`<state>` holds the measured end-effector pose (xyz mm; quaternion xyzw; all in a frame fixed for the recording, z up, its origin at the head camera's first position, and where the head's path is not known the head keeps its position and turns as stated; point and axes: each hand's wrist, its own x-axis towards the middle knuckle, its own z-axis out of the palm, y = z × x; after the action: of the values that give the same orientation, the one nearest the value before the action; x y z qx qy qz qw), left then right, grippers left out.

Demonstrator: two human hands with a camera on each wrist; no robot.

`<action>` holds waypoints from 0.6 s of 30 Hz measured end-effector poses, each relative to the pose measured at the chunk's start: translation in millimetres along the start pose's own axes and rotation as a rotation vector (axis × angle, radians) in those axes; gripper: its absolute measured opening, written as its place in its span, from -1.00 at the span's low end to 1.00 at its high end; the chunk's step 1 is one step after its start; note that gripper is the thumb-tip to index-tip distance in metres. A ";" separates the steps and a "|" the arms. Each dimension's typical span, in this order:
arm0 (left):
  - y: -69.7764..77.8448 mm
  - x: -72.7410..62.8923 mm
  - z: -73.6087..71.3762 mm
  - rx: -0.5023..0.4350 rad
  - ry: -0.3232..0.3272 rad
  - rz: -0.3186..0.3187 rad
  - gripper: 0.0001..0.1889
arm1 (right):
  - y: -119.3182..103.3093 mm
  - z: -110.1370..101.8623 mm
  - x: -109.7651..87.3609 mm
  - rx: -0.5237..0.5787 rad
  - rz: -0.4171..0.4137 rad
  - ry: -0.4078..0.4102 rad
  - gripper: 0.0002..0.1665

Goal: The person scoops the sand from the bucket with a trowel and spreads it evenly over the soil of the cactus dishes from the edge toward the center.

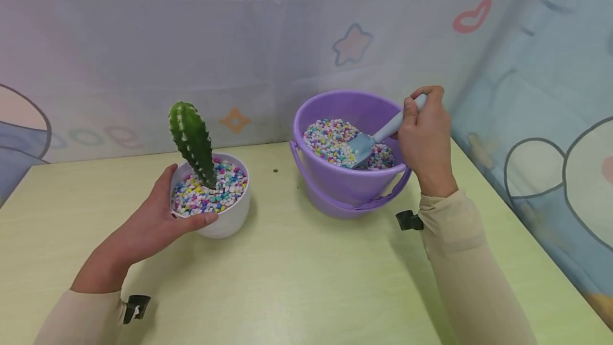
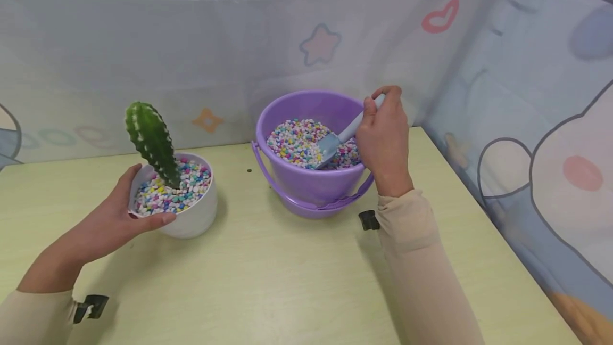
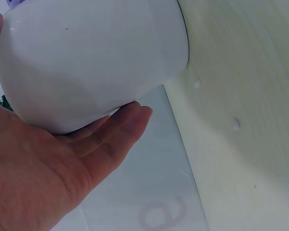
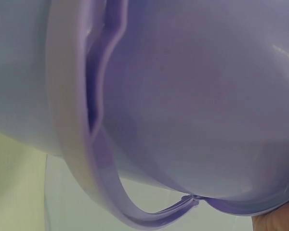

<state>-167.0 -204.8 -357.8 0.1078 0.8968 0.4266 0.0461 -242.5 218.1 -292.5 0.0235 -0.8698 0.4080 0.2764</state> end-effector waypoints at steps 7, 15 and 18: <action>-0.1 0.3 0.5 -0.010 0.000 0.001 0.23 | -0.1 -0.2 0.0 -0.007 -0.003 0.000 -0.58; 0.3 0.4 1.2 -0.007 0.007 0.006 0.23 | -0.4 -0.5 0.4 -0.007 -0.008 0.003 -0.59; 0.6 0.4 1.4 -0.009 0.011 0.013 0.22 | -0.6 -0.8 0.2 -0.008 -0.005 0.000 -0.59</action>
<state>-167.1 -203.3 -358.2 0.1111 0.8945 0.4314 0.0387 -242.1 218.3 -291.6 0.0248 -0.8714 0.4038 0.2774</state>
